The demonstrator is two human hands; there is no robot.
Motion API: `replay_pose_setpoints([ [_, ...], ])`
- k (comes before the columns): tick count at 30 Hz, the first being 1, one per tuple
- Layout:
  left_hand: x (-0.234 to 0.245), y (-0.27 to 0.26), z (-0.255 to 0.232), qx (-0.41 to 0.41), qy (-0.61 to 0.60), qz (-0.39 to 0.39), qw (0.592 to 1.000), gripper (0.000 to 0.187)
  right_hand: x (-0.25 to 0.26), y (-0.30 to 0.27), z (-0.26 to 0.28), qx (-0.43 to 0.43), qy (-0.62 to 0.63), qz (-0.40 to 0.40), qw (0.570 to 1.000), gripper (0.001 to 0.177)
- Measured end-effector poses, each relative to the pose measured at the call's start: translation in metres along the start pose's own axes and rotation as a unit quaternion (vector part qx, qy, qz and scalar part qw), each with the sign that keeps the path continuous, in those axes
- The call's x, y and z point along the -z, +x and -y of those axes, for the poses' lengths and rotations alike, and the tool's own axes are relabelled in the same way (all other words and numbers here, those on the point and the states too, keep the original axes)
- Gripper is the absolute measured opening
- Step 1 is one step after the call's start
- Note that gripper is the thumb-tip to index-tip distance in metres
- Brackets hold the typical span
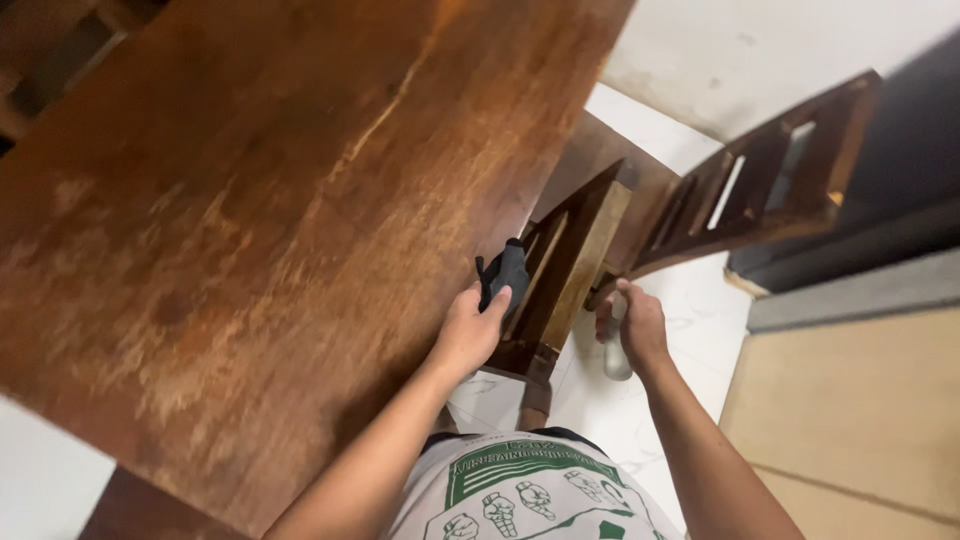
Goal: The person cleans a wooden dining table and chairs using a spray bottle and a cloth. They wipe the table surface and then move to clean the chairs, spraying cleaner and wiping the backrests and seats.
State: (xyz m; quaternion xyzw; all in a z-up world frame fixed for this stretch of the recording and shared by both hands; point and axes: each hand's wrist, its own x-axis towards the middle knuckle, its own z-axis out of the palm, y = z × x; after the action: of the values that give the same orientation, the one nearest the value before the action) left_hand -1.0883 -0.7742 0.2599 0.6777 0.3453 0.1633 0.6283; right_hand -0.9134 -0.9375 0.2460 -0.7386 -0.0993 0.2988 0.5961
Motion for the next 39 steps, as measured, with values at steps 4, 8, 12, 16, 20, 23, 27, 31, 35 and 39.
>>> replay_pose_setpoints([
  [4,-0.002,0.017,-0.002,0.076,0.066,0.036,0.994,0.045,-0.002,-0.001,0.001,-0.011,0.022,-0.027,0.999,0.043],
  [8,-0.007,0.028,0.003,0.027,0.076,0.026,0.996,0.044,0.004,0.006,-0.003,0.061,0.007,-0.027,0.998,0.043],
  [12,-0.012,0.039,0.003,0.016,0.070,0.033,0.997,0.044,0.002,0.019,0.007,0.045,0.005,-0.098,0.994,0.044],
  [16,-0.021,0.053,-0.001,-0.019,0.072,0.019,0.997,0.041,-0.001,0.035,0.018,0.021,0.021,-0.116,0.993,0.045],
  [20,-0.026,0.064,-0.007,-0.005,0.064,0.034,0.997,0.039,-0.003,0.048,0.021,0.049,-0.009,-0.117,0.992,0.045],
  [23,-0.030,0.071,-0.010,-0.012,0.058,0.042,0.997,0.040,-0.004,0.056,0.026,0.028,0.018,-0.137,0.990,0.043],
  [27,-0.038,0.085,-0.008,-0.008,0.065,0.031,0.997,0.040,-0.001,0.079,0.037,-0.030,0.043,-0.162,0.985,0.042],
  [31,-0.048,0.100,-0.005,-0.010,0.057,0.025,0.998,0.040,0.007,0.109,0.041,0.029,0.006,-0.154,0.988,0.045],
  [35,-0.060,0.122,-0.009,-0.040,0.051,0.026,0.998,0.036,0.013,0.135,0.047,0.035,-0.021,-0.159,0.986,0.045],
  [39,-0.091,0.155,-0.021,-0.126,0.040,0.028,0.991,0.030,0.021,0.145,0.045,0.007,0.002,-0.166,0.986,0.046],
])
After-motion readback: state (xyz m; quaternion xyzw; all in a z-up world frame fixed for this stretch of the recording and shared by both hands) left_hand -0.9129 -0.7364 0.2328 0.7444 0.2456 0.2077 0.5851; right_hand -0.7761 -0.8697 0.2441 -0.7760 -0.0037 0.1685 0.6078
